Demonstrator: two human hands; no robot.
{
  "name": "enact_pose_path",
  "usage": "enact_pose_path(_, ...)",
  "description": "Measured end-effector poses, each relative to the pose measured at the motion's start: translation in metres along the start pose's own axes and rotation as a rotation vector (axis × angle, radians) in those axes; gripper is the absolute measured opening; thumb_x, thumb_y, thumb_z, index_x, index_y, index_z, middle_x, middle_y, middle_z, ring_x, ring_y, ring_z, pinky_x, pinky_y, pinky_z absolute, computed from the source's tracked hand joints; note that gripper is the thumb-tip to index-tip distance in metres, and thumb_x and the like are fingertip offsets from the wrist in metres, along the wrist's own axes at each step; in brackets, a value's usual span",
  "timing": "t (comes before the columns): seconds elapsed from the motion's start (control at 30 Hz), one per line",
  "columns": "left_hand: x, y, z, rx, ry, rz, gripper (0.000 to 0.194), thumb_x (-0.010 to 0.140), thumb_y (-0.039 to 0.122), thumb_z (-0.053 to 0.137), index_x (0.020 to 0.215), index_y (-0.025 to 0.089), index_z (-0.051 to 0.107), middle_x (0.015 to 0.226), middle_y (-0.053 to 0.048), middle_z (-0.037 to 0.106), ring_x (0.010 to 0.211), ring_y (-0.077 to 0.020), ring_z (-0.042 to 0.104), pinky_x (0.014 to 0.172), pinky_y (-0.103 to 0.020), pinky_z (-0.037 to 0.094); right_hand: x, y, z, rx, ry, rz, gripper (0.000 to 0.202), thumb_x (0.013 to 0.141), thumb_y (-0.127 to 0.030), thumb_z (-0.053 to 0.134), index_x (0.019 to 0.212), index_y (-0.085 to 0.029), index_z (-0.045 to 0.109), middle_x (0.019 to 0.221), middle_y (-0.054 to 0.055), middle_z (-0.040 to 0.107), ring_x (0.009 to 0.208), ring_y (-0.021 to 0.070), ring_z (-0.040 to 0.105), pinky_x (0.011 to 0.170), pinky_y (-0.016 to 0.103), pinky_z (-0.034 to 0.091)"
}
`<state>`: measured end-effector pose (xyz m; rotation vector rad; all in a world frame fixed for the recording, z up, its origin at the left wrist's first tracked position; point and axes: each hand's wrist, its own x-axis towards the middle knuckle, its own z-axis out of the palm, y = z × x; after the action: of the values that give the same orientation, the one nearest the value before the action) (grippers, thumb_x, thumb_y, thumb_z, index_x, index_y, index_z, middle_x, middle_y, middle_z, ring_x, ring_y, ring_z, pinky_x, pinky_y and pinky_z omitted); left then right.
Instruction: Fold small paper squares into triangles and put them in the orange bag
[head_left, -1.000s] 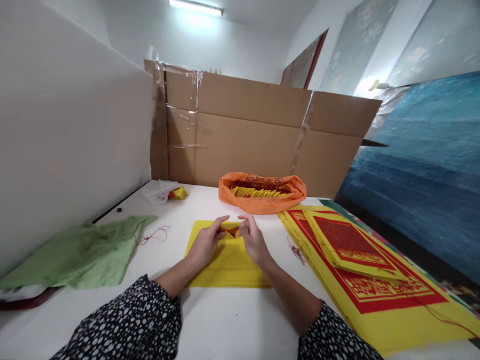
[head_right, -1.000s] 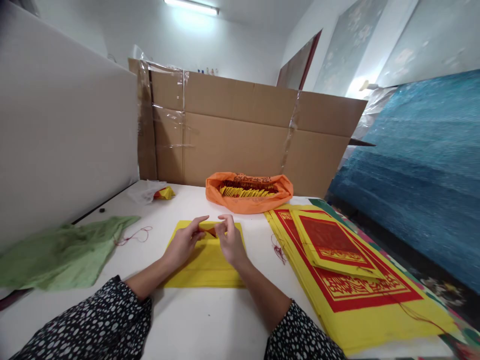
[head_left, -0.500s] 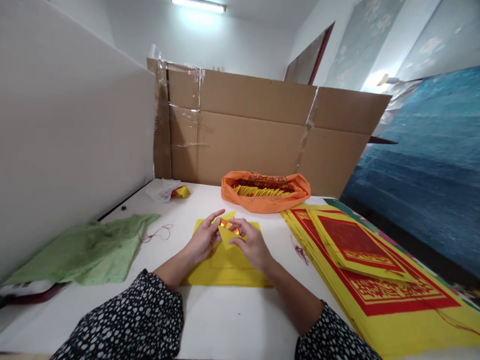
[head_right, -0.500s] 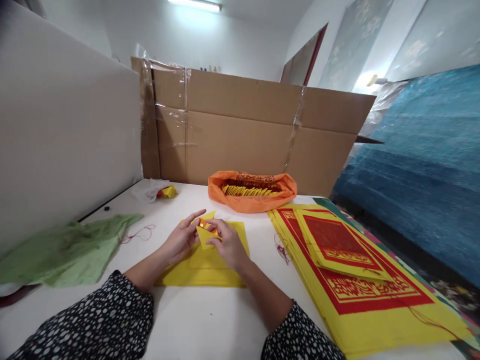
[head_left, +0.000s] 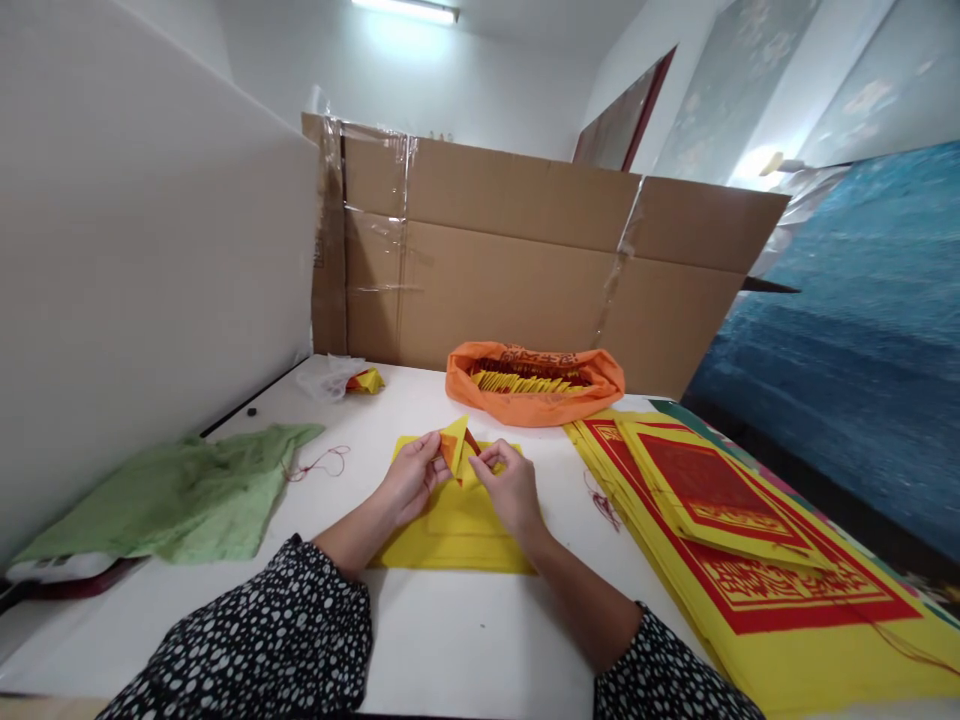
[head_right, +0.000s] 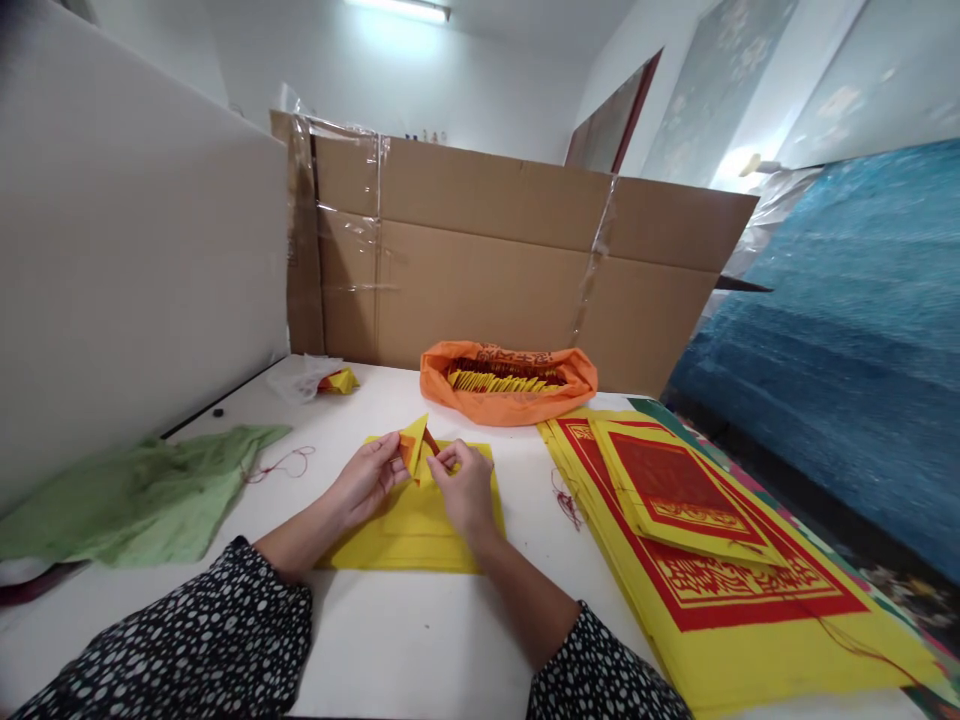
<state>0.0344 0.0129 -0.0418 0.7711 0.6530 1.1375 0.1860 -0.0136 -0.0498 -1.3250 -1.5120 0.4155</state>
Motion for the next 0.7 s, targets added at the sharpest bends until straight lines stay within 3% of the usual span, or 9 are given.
enact_pose_path(0.1, -0.005, -0.004, 0.005, 0.027, -0.035, 0.019, 0.027, 0.081, 0.037, 0.073, 0.091, 0.014, 0.063, 0.086, -0.004, 0.068, 0.069, -0.0112, 0.064, 0.058, -0.019, 0.053, 0.003, 0.000, 0.000, -0.076, -0.037, -0.038, 0.018, 0.083, -0.032, 0.062, 0.067, -0.023, 0.062, 0.073, 0.000, 0.067, 0.082, 0.0205, 0.058, 0.080, 0.034, 0.041)
enact_pose_path(0.2, -0.009, -0.008, 0.008, 0.077, -0.052, 0.064, 0.037, 0.070, 0.039, 0.081, 0.092, 0.017, 0.061, 0.081, 0.001, 0.065, 0.065, -0.0088, 0.060, 0.052, -0.015, 0.048, 0.005, 0.001, 0.001, -0.060, -0.070, -0.102, 0.020, 0.085, -0.031, 0.060, 0.067, -0.023, 0.062, 0.073, 0.000, 0.066, 0.083, 0.0211, 0.056, 0.079, 0.035, 0.041)
enact_pose_path(0.37, -0.006, -0.009, 0.007, 0.086, 0.037, 0.165, 0.042, 0.062, 0.034, 0.086, 0.089, 0.018, 0.058, 0.065, 0.006, 0.060, 0.054, -0.0064, 0.056, 0.050, -0.014, 0.044, 0.006, 0.008, -0.001, 0.116, -0.068, -0.155, 0.009, 0.085, -0.031, 0.061, 0.086, -0.022, 0.063, 0.091, 0.002, 0.061, 0.091, 0.0190, 0.057, 0.081, 0.032, 0.046)
enact_pose_path(0.53, -0.002, -0.009, 0.002, 0.028, 0.076, 0.205, 0.052, 0.063, 0.032, 0.085, 0.103, 0.019, 0.055, 0.075, 0.003, 0.066, 0.060, -0.0102, 0.062, 0.057, -0.020, 0.049, 0.008, 0.021, 0.002, 0.183, -0.109, 0.000, 0.016, 0.079, -0.034, 0.066, 0.075, -0.020, 0.060, 0.085, 0.001, 0.055, 0.077, 0.0167, 0.058, 0.070, 0.029, 0.048)
enact_pose_path(0.7, -0.003, -0.015, 0.004, -0.024, -0.016, 0.226, 0.048, 0.071, 0.028, 0.080, 0.111, 0.020, 0.052, 0.093, -0.003, 0.070, 0.088, -0.0184, 0.067, 0.082, -0.031, 0.051, 0.007, 0.025, 0.012, 0.250, -0.179, 0.074, 0.023, 0.075, -0.037, 0.068, 0.066, -0.019, 0.060, 0.082, 0.002, 0.059, 0.072, 0.0158, 0.058, 0.070, 0.029, 0.047)
